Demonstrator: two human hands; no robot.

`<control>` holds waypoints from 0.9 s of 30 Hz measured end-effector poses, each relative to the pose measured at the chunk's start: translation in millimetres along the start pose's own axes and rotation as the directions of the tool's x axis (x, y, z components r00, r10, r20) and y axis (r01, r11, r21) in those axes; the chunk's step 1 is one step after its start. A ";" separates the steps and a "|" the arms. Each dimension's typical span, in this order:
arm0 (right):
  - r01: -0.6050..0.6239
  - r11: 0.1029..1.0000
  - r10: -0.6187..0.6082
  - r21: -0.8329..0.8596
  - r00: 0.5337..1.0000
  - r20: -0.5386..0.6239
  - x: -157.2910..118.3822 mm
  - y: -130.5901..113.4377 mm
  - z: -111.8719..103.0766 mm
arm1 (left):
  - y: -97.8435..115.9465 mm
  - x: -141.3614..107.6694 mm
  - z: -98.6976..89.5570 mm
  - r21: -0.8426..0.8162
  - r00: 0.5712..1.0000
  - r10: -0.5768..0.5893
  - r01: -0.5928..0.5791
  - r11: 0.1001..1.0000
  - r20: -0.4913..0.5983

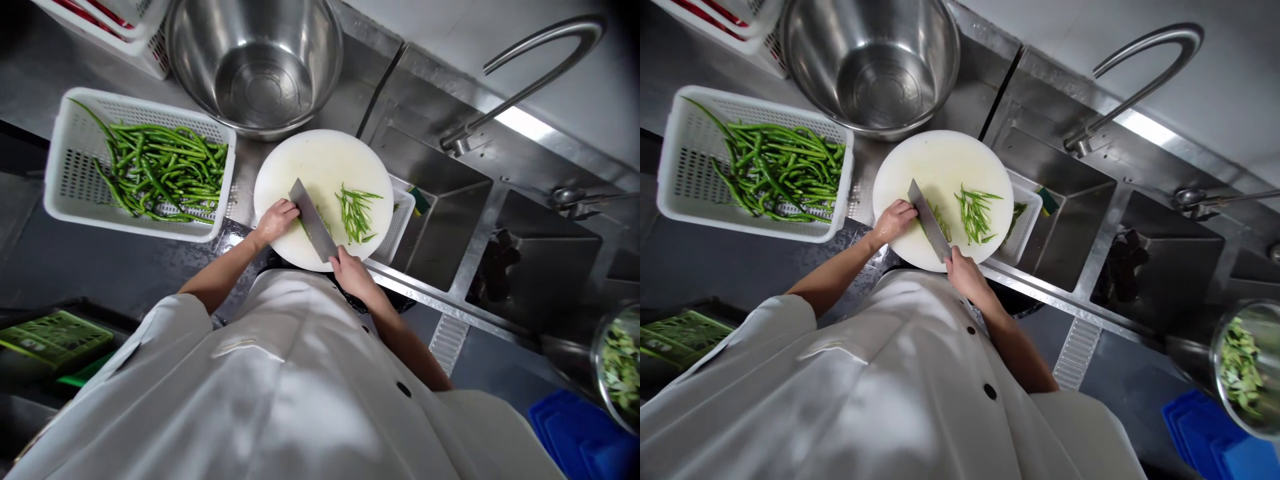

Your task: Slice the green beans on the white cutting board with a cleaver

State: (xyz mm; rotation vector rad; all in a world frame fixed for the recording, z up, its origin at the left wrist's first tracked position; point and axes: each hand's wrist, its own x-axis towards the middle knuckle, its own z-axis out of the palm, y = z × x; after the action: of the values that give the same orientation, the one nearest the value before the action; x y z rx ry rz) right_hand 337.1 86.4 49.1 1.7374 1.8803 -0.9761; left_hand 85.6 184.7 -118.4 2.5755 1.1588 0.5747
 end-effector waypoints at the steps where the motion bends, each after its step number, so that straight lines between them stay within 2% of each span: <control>1: 0.003 1.000 -0.003 0.004 1.000 -0.012 5.0 -2.2 2.3 | -0.8 -0.3 -0.8 0.005 1.000 0.001 -0.001 1.000 0.007; 5: 0.017 1.000 -0.017 -0.007 0.999 -0.050 3.7 6.4 8.8 | -0.6 -2.0 -3.9 0.049 0.999 -0.020 0.018 0.999 0.041; 8: 0.029 0.998 -0.026 0.047 0.998 -0.056 5.1 12.4 14.0 | 4.5 -1.5 -5.2 0.065 0.996 -0.040 0.035 0.997 0.083; 12: 0.048 0.991 -0.029 0.122 0.987 -0.159 34.3 1.1 21.8 | 14.3 1.4 -7.9 0.021 0.989 -0.066 0.064 0.998 0.132; 14: 0.078 0.984 -0.045 0.160 0.979 -0.197 43.8 1.6 24.6 | 10.9 -2.7 -17.6 0.011 0.988 -0.078 0.077 0.997 0.134; 16: 0.086 0.980 -0.046 0.180 0.975 -0.216 41.2 10.7 29.1 | -6.6 -15.9 -38.9 0.038 0.987 -0.130 0.127 0.991 0.096; 18: 0.091 0.978 -0.044 0.187 0.969 -0.242 30.1 22.5 37.6 | -39.5 -38.2 -70.4 0.103 0.961 -0.276 0.272 0.957 0.024; 19: 0.106 0.974 -0.055 0.198 0.968 -0.244 24.3 26.9 43.1 | -59.5 -51.4 -87.5 0.161 0.898 -0.437 0.438 0.885 -0.043; 20: 0.129 0.967 -0.076 0.218 0.969 -0.236 19.7 29.6 49.0 | -80.0 -64.9 -103.6 0.211 0.829 -0.557 0.555 0.805 -0.055; 21: 0.154 0.955 -0.099 0.252 0.971 -0.219 17.2 30.4 54.7 | -99.2 -77.5 -117.5 0.265 0.788 -0.616 0.591 0.762 0.012; 22: 0.168 0.939 -0.112 0.299 0.974 -0.196 17.0 29.9 59.7 | -115.7 -88.4 -128.0 0.321 0.761 -0.639 0.582 0.747 0.107; 24: 0.137 0.892 -0.084 0.432 0.987 -0.139 22.2 28.3 65.7 | -137.5 -103.0 -138.0 0.398 0.734 -0.645 0.538 0.743 0.214; 27: 0.017 0.788 0.049 0.615 0.995 -0.091 33.8 36.9 63.5 | -145.7 -107.7 -135.0 0.463 0.721 -0.640 0.486 0.741 0.266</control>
State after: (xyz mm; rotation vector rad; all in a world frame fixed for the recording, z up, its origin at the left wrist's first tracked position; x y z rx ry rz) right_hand 357.5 63.8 -25.8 2.1842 1.7031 -1.6657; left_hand -136.2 207.2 -81.5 2.2101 1.9109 -0.3505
